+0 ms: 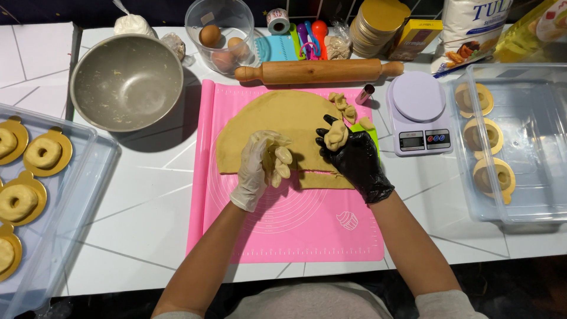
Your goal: The person is taking pieces of dough from a larger sheet, rolling them into balls, and shaping them into donuts before placing them in a tray.
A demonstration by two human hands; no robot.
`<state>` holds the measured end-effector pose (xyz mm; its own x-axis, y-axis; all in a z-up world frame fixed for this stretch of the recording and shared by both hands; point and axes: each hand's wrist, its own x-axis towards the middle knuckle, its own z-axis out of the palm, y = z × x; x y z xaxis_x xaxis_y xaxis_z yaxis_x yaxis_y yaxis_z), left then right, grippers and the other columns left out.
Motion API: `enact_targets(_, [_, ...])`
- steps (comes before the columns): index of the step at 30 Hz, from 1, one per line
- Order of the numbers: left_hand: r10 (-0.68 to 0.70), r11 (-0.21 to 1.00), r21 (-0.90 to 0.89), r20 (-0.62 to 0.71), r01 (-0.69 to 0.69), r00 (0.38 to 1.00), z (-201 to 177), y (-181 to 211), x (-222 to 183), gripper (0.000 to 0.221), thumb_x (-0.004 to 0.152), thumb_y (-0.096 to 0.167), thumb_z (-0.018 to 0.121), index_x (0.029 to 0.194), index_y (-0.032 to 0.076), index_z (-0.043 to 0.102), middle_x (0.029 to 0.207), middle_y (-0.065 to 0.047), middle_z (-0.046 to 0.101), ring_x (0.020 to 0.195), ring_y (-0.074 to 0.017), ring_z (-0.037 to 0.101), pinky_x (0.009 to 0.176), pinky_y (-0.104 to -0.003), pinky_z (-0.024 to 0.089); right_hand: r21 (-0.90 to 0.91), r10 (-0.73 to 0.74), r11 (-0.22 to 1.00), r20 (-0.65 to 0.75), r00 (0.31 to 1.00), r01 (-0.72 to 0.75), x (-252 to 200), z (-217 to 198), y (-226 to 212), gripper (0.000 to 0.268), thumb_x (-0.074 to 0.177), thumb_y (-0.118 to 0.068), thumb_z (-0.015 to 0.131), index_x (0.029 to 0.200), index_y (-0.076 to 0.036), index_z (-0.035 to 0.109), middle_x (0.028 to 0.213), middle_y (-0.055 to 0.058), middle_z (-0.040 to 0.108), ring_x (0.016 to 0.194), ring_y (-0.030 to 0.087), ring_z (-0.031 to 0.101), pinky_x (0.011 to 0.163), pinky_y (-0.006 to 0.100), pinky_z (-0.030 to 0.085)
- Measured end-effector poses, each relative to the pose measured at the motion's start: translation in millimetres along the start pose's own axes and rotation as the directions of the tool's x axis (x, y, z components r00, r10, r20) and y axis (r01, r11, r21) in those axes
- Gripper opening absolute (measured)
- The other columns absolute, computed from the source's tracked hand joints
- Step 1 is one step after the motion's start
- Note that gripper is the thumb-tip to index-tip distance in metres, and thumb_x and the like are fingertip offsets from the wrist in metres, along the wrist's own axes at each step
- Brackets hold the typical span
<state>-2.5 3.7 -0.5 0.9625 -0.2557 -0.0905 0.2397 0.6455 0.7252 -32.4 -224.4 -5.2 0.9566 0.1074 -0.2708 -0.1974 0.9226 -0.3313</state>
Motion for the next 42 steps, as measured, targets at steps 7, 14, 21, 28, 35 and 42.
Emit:
enact_targets(7, [0.013, 1.000, 0.024, 0.041, -0.014, 0.999, 0, 4, -3, 0.039, 0.103, 0.025, 0.048, 0.115, -0.011, 0.054, 0.073, -0.036, 0.065, 0.043, -0.0335, 0.066, 0.022, -0.031, 0.047, -0.072, -0.006, 0.997, 0.089, 0.996, 0.012, 21, -35, 7, 0.038, 0.094, -0.006, 0.050, 0.129, 0.004, 0.060, 0.120, 0.022, 0.066, 0.110, 0.035, 0.062, 0.111, 0.056, 0.043])
enact_targets(14, [0.003, 1.000, -0.003, 0.080, -0.002, 0.997, -5, 2, -1, 0.040, 0.104, 0.025, 0.047, 0.118, -0.013, 0.052, 0.074, -0.037, 0.064, 0.042, -0.0359, 0.065, 0.021, -0.032, 0.047, -0.380, -0.084, 0.916, 0.126, 0.988, 0.126, 0, -4, 8, 0.018, 0.103, 0.002, 0.053, 0.119, 0.008, 0.057, 0.091, 0.025, 0.060, 0.091, 0.033, 0.069, 0.094, 0.044, 0.059])
enact_targets(21, [-0.022, 1.000, 0.002, 0.076, 0.022, 0.997, -5, 0, -2, 0.041, 0.103, 0.024, 0.047, 0.116, -0.015, 0.053, 0.073, -0.036, 0.064, 0.043, -0.0345, 0.065, 0.022, -0.032, 0.047, -0.230, -0.103, 0.972, -0.230, 0.968, 0.048, 3, -9, 8, 0.020, 0.100, -0.001, 0.063, 0.119, 0.003, 0.066, 0.116, 0.023, 0.072, 0.100, 0.034, 0.073, 0.095, 0.050, 0.059])
enact_targets(28, [-0.036, 0.998, -0.056, 0.022, 0.037, 0.999, -3, 4, -2, 0.032, 0.104, 0.017, 0.046, 0.117, -0.012, 0.052, 0.073, -0.031, 0.065, 0.044, -0.0294, 0.065, 0.025, -0.028, 0.049, -0.211, -0.089, 0.975, -0.093, 0.992, 0.068, 19, -43, 8, 0.023, 0.100, 0.000, 0.055, 0.120, 0.008, 0.064, 0.116, 0.031, 0.070, 0.103, 0.035, 0.072, 0.098, 0.049, 0.058])
enact_targets(35, [-0.087, 0.994, -0.057, 0.023, 0.089, 0.996, 17, 22, -12, 0.033, 0.104, 0.017, 0.043, 0.117, -0.013, 0.052, 0.072, -0.031, 0.065, 0.043, -0.0305, 0.065, 0.021, -0.029, 0.046, -0.191, -0.184, 0.968, -0.118, 0.976, 0.160, 40, -84, 8, 0.017, 0.100, 0.005, 0.057, 0.115, 0.003, 0.065, 0.106, 0.023, 0.071, 0.099, 0.032, 0.071, 0.096, 0.040, 0.059])
enact_targets(42, [-0.094, 0.996, 0.008, 0.066, 0.093, 0.993, -25, -15, 12, 0.038, 0.104, 0.021, 0.042, 0.121, -0.012, 0.050, 0.075, -0.038, 0.063, 0.043, -0.0401, 0.065, 0.019, -0.035, 0.046, -0.079, -0.067, 0.995, -0.128, 0.989, 0.058, 33, -57, 4, 0.024, 0.095, -0.002, 0.056, 0.113, -0.007, 0.069, 0.108, 0.018, 0.074, 0.094, 0.031, 0.071, 0.092, 0.046, 0.057])
